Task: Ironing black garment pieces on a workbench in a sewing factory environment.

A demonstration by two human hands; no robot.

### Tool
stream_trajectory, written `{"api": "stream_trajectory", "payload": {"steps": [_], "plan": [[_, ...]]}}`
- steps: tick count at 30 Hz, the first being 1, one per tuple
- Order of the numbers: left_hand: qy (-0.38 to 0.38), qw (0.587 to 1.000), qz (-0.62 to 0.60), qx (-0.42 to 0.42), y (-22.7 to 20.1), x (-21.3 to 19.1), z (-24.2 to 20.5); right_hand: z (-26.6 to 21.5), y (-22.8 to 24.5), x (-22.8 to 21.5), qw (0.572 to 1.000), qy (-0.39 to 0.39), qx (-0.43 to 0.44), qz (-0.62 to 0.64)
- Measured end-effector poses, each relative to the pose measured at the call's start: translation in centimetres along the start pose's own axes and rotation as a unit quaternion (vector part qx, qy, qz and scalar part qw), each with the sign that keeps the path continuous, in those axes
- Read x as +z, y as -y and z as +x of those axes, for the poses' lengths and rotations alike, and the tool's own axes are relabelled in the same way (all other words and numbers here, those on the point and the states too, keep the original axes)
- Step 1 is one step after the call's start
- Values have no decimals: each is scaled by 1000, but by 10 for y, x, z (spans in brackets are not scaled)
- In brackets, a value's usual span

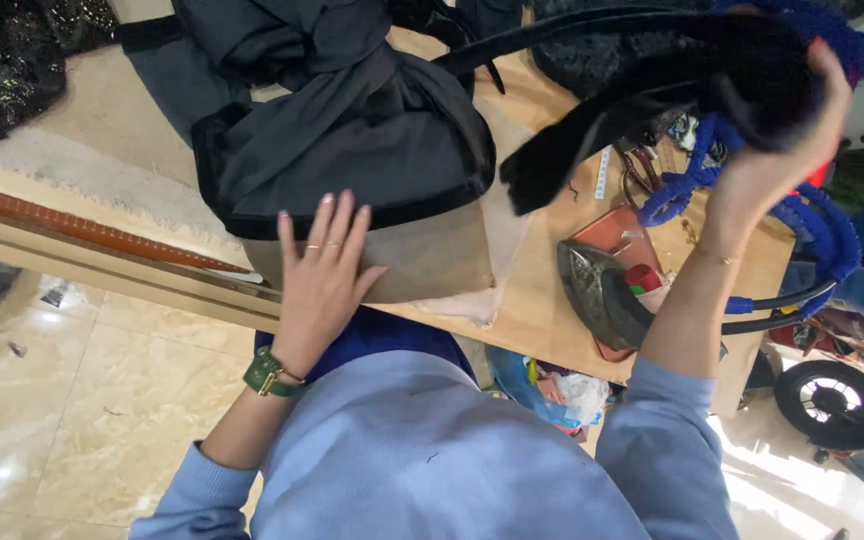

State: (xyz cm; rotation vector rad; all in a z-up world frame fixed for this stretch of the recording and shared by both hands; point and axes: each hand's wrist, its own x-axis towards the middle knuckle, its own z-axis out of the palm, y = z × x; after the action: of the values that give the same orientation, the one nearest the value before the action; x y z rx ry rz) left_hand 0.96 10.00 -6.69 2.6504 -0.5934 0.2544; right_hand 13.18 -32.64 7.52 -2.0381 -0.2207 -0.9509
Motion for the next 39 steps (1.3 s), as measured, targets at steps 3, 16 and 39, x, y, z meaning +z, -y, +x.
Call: {"api": "stream_trajectory", "payload": {"steps": [3, 16, 39], "plan": [[11, 999, 21, -22, 11, -2, -7, -22, 5, 29, 978, 124, 25, -164], [-23, 999, 3, -22, 8, -1, -1, -145, -25, 129, 931, 338, -35, -131], [124, 795, -524, -281, 120, -75, 27, -78, 5, 157, 780, 500, 324, 191]]}}
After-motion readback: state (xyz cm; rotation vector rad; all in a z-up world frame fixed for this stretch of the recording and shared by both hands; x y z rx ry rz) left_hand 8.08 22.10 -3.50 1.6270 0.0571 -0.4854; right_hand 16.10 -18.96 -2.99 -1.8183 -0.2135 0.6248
